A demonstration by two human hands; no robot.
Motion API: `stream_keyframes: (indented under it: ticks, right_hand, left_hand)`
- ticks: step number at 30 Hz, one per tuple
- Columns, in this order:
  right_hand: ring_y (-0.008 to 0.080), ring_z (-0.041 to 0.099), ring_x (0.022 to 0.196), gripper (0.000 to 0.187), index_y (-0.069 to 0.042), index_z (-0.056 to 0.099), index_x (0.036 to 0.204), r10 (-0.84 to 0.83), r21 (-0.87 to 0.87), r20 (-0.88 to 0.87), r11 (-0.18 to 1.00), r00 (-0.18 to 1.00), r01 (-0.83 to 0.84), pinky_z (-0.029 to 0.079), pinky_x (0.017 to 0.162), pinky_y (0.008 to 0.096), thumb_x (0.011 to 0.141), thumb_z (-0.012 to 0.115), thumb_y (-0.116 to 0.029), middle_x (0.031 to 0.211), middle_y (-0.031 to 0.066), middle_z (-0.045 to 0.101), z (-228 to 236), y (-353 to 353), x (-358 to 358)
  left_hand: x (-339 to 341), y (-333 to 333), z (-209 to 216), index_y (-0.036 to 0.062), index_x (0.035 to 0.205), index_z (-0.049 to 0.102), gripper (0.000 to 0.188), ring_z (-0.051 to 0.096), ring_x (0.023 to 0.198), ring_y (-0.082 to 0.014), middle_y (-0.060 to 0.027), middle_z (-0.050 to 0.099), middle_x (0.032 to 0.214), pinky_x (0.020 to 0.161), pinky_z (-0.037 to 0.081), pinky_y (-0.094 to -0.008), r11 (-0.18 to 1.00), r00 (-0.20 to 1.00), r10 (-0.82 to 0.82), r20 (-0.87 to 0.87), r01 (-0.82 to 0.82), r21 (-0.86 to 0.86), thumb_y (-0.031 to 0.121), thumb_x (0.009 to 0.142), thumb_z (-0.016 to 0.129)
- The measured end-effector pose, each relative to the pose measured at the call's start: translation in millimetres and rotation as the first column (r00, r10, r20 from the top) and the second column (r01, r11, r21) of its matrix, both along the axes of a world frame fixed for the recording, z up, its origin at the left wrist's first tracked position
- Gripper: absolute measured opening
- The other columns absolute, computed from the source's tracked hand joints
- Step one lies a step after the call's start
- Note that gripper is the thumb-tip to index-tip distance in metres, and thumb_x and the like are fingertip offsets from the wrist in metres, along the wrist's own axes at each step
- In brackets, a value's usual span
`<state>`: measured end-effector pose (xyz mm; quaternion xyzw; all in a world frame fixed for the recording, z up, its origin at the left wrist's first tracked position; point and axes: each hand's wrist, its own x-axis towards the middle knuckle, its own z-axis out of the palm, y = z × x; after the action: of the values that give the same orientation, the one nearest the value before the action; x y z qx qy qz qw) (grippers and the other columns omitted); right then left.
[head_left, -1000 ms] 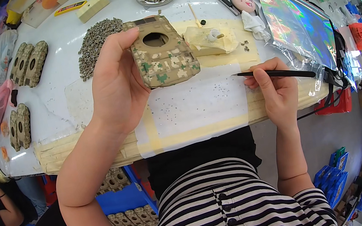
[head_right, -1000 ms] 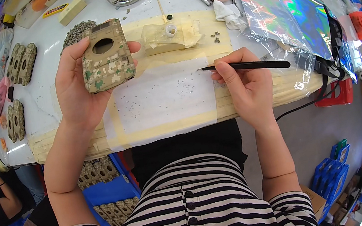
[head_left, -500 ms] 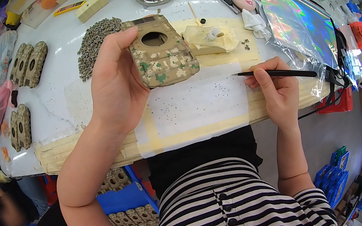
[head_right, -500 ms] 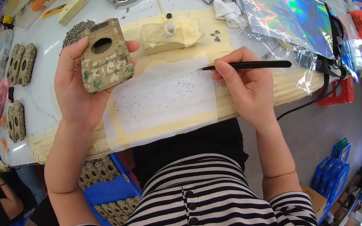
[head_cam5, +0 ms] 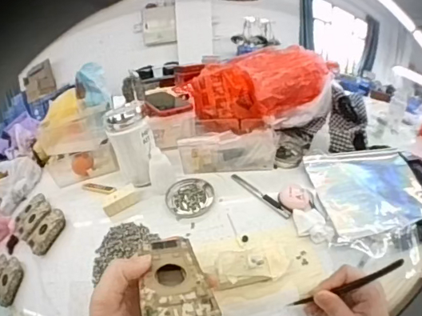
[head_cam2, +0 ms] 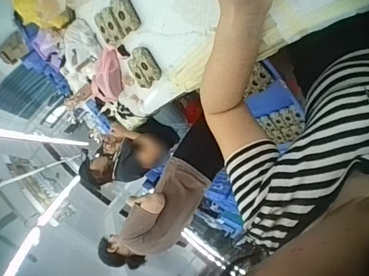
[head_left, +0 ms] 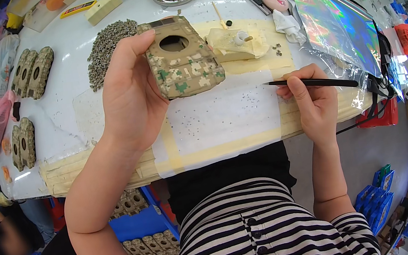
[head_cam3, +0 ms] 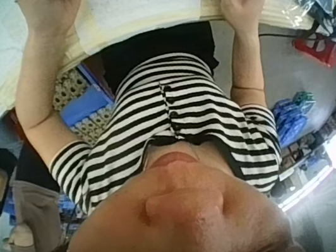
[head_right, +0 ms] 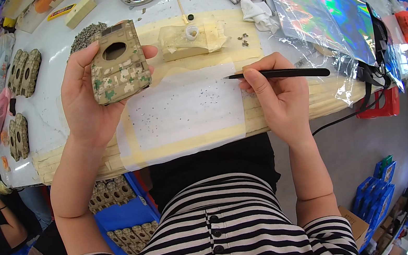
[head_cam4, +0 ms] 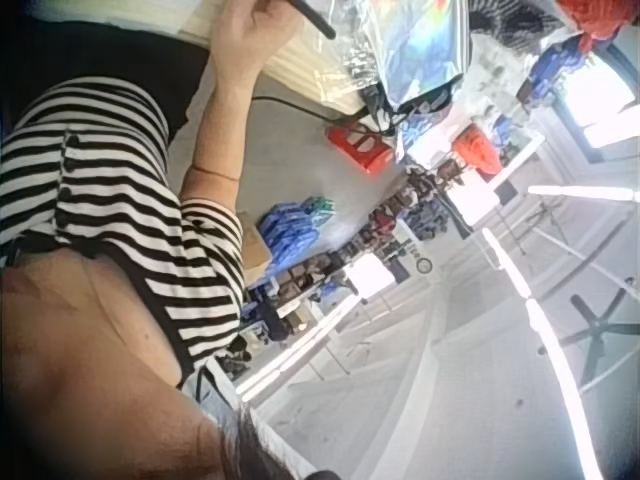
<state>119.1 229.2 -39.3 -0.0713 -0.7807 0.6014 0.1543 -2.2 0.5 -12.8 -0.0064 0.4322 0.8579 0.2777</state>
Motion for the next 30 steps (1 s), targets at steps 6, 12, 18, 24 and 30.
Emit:
stream_keyframes:
  ticks: [6,12,18,24,30]
  right_hand:
    - [0.0101,0.061,0.073,0.010,0.004,0.057,0.090,-0.006,-0.021,-0.010,1.000,1.000,0.006,0.049,0.068,0.0221,0.091,0.058,-0.006,0.080,0.0048,0.061,1,-1,1]
    - [0.0101,0.061,0.072,0.011,0.004,0.057,0.088,0.007,0.018,-0.011,1.000,1.000,-0.007,0.049,0.066,0.0215,0.091,0.058,-0.007,0.079,0.0048,0.061,3,-12,0]
    - [0.0098,0.060,0.073,0.011,0.003,0.057,0.088,-0.007,0.032,-0.029,0.999,1.000,0.008,0.048,0.066,0.0213,0.091,0.059,-0.007,0.079,0.0054,0.061,0,-10,3]
    - [0.0094,0.059,0.073,0.011,0.004,0.056,0.090,0.010,-0.019,-0.030,1.000,1.000,-0.010,0.048,0.068,0.0218,0.091,0.058,-0.007,0.079,0.0059,0.061,0,-4,3]
    - [0.0093,0.058,0.073,0.010,0.004,0.056,0.089,0.008,-0.005,-0.024,1.000,1.000,-0.008,0.048,0.068,0.0216,0.092,0.057,-0.006,0.079,0.0057,0.060,0,-5,2]
  left_hand:
    - [0,0,0,-0.0027,0.119,0.053,0.045,0.065,0.091,-0.0286,-0.0286,0.061,0.107,0.083,0.052,-0.0357,1.000,1.000,0.001,0.006,-0.001,0.000,0.030,0.094,0.034]
    - [-1,0,-1,-0.0025,0.120,0.053,0.046,0.065,0.091,-0.0284,-0.0284,0.060,0.108,0.083,0.052,-0.0359,1.000,1.000,0.001,0.015,-0.001,-0.001,0.031,0.094,0.035]
    - [0,0,0,-0.0030,0.119,0.053,0.046,0.064,0.091,-0.0283,-0.0282,0.060,0.108,0.083,0.051,-0.0360,1.000,1.000,0.003,0.025,-0.004,0.005,0.030,0.094,0.034]
    - [0,0,-1,-0.0035,0.119,0.053,0.046,0.064,0.090,-0.0281,-0.0279,0.061,0.108,0.083,0.051,-0.0358,1.000,1.000,-0.002,0.027,0.002,-0.001,0.030,0.094,0.034]
    - [-1,0,0,-0.0039,0.119,0.053,0.046,0.064,0.090,-0.0277,-0.0275,0.061,0.107,0.083,0.051,-0.0355,1.000,1.000,-0.008,0.027,0.008,0.011,0.030,0.094,0.033]
